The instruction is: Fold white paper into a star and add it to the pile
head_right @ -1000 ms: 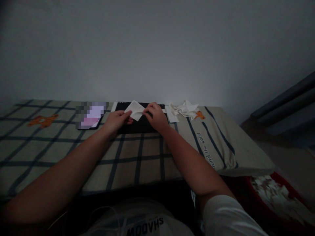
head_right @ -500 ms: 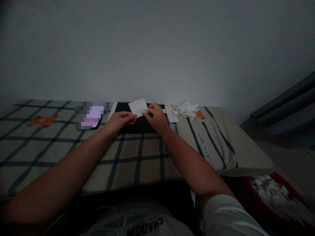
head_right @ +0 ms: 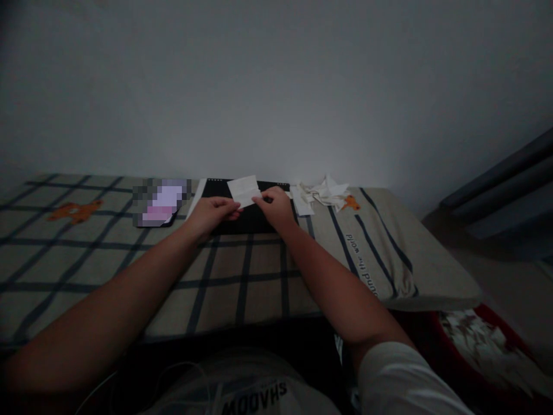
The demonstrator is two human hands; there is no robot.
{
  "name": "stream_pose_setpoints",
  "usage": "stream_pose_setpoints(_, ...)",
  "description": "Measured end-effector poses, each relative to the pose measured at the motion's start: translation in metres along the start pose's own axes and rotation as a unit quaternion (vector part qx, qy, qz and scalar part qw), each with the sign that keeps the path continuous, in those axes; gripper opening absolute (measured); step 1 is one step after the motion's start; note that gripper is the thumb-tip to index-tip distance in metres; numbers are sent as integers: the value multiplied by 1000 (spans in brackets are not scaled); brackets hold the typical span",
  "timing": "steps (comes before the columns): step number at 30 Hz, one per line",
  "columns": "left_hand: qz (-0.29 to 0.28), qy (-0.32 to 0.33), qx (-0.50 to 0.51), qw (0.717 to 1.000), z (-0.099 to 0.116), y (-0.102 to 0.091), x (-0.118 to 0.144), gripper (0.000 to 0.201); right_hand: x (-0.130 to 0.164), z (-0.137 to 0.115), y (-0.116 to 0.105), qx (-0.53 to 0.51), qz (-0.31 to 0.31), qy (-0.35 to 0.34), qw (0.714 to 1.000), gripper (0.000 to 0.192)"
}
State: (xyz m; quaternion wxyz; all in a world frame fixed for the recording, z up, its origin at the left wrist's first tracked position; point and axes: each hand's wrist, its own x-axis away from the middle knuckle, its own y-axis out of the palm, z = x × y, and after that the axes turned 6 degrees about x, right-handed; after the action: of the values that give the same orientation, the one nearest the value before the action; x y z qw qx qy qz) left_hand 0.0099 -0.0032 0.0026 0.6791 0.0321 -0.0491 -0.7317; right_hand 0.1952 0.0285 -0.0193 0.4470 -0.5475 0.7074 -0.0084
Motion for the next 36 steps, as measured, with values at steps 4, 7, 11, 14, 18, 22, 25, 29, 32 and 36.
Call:
stream_pose_setpoints(4, 7, -6, 11, 1000, -1, -1, -2, 5, 1, -1, -4, 17, -14, -6, 1000, 9)
stream_pose_setpoints(7, 16, -7, 24, 1000, 1, 0, -1, 7, 0, -1, -7, 54, -15, -47, 997, 13)
stream_pose_setpoints(11, 27, -7, 30, 999, 1, 0, -2, 6, 1, -5, -9, 113, -27, -113, 987, 12)
stream_pose_setpoints(14, 33, -3, 34, 999, -1, 0, -4, 8, 2, -10, -10, 143, -49, -159, 976, 14)
stream_pose_setpoints(18, 31, -9, 46, 998, -3, 1, -4, 5, 4, -15, -11, 167, -58, -180, 968, 16)
stream_pose_setpoints(22, 23, -16, 40, 999, -3, 2, -1, 7, 5, -17, -12, 185, -57, -189, 963, 19)
stream_pose_setpoints(25, 29, -13, 41, 999, -4, 4, 0, 9, 6, -20, -12, 210, -51, -193, 957, 19)
stream_pose_setpoints(29, 53, 8, 39, 998, -8, 7, 0, 10, 9, -26, -12, 268, -34, -193, 943, 19)
stream_pose_setpoints(32, 54, 10, 40, 998, -11, 8, -2, 13, 11, -30, -11, 298, -20, -201, 933, 21)
stream_pose_setpoints(36, 55, 13, 25, 998, -12, 7, -3, 17, 12, -33, -11, 305, -20, -211, 928, 21)
